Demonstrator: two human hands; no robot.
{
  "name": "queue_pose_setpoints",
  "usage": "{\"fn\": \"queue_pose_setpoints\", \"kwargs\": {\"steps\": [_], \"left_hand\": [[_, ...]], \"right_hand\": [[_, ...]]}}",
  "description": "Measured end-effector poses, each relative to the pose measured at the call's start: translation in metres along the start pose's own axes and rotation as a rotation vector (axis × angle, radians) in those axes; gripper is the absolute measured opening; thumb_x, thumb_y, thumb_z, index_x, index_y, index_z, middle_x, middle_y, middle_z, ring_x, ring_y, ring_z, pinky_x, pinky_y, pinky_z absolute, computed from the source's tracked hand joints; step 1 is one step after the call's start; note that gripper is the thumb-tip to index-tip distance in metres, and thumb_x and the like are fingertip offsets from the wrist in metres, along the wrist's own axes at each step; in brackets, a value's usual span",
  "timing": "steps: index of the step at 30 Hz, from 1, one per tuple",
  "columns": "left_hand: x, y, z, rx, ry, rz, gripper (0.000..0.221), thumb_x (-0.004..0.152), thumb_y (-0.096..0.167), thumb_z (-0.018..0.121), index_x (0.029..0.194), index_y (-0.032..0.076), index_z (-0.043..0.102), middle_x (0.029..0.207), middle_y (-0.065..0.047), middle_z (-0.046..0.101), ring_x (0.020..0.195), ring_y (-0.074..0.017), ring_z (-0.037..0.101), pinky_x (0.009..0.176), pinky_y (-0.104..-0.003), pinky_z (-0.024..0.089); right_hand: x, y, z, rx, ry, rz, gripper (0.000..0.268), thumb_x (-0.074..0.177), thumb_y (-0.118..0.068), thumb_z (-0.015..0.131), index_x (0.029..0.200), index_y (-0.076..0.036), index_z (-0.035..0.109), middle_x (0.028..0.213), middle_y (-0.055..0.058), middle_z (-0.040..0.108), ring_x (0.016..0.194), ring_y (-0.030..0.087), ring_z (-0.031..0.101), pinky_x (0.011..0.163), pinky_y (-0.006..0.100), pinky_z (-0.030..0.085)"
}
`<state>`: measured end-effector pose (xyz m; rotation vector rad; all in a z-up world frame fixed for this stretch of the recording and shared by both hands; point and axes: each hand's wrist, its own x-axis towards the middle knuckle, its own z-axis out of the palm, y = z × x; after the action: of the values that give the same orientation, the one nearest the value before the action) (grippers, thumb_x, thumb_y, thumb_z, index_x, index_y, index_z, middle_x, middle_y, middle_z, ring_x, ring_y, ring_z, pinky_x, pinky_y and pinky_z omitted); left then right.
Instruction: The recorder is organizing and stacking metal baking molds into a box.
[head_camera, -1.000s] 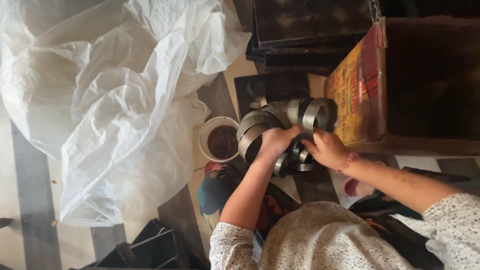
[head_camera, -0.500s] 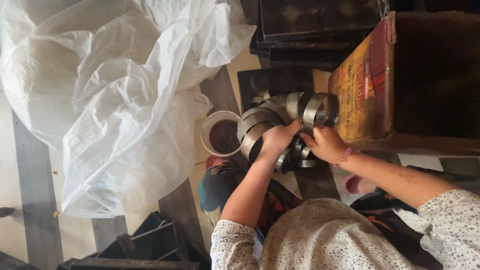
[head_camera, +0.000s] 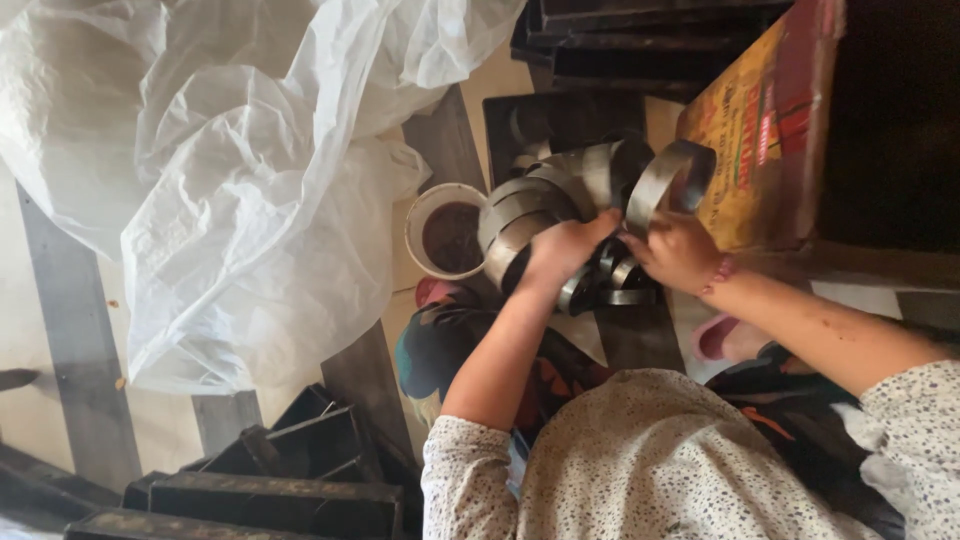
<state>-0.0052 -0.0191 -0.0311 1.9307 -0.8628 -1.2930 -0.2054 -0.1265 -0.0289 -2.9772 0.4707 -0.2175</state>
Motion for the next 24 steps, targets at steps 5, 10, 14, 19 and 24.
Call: {"fn": "queue_pose_setpoints", "kwargs": {"steps": [5,10,14,19,24], "left_hand": [[0.007,-0.012,0.013,0.044,-0.002,0.004,0.085,0.085,0.074,0.047,0.108,-0.003,0.075,0.109,-0.029,0.074,0.118,-0.0379,0.067,0.103,-0.038,0.046],[-0.029,0.021,-0.022,0.077,-0.09,-0.048,0.083,0.086,0.072,0.053,0.105,-0.005,0.076,0.106,-0.027,0.074,0.114,-0.0348,0.066,0.1,-0.036,0.046],[-0.05,0.03,-0.049,-0.296,0.026,-0.098,0.071,0.081,0.056,0.074,0.089,-0.014,0.074,0.095,-0.021,0.079,0.095,-0.0264,0.074,0.084,-0.035,0.057],[-0.052,0.016,-0.067,-0.917,0.182,0.352,0.052,0.08,0.018,0.086,0.122,-0.006,0.066,0.114,-0.008,0.071,0.103,-0.0172,0.068,0.092,-0.031,0.054],[-0.063,0.012,-0.111,-1.257,0.317,0.383,0.047,0.082,0.005,0.081,0.125,-0.002,0.062,0.109,-0.01,0.071,0.098,-0.0207,0.07,0.092,-0.037,0.056]], "right_hand": [[0.001,-0.016,-0.007,0.205,0.025,0.181,0.033,0.09,-0.028,0.079,0.102,0.002,0.071,0.093,0.02,0.068,0.085,0.039,0.067,0.075,0.046,0.055],[0.006,-0.002,-0.028,0.088,0.126,-0.185,0.027,0.072,-0.017,0.075,0.093,-0.002,0.071,0.103,0.014,0.07,0.102,0.038,0.069,0.095,0.048,0.053],[0.004,-0.019,-0.031,0.006,0.178,-0.133,0.024,0.077,-0.018,0.078,0.093,-0.003,0.071,0.103,0.011,0.071,0.1,0.034,0.07,0.094,0.049,0.051],[0.009,-0.049,-0.025,0.376,0.453,-0.041,0.007,0.099,-0.005,0.071,0.103,-0.004,0.064,0.107,0.008,0.069,0.107,0.028,0.069,0.107,0.05,0.053],[-0.034,-0.057,0.074,0.597,0.293,0.491,0.019,0.105,-0.015,0.069,0.099,0.0,0.058,0.092,0.016,0.061,0.086,0.033,0.06,0.081,0.046,0.049]]}}
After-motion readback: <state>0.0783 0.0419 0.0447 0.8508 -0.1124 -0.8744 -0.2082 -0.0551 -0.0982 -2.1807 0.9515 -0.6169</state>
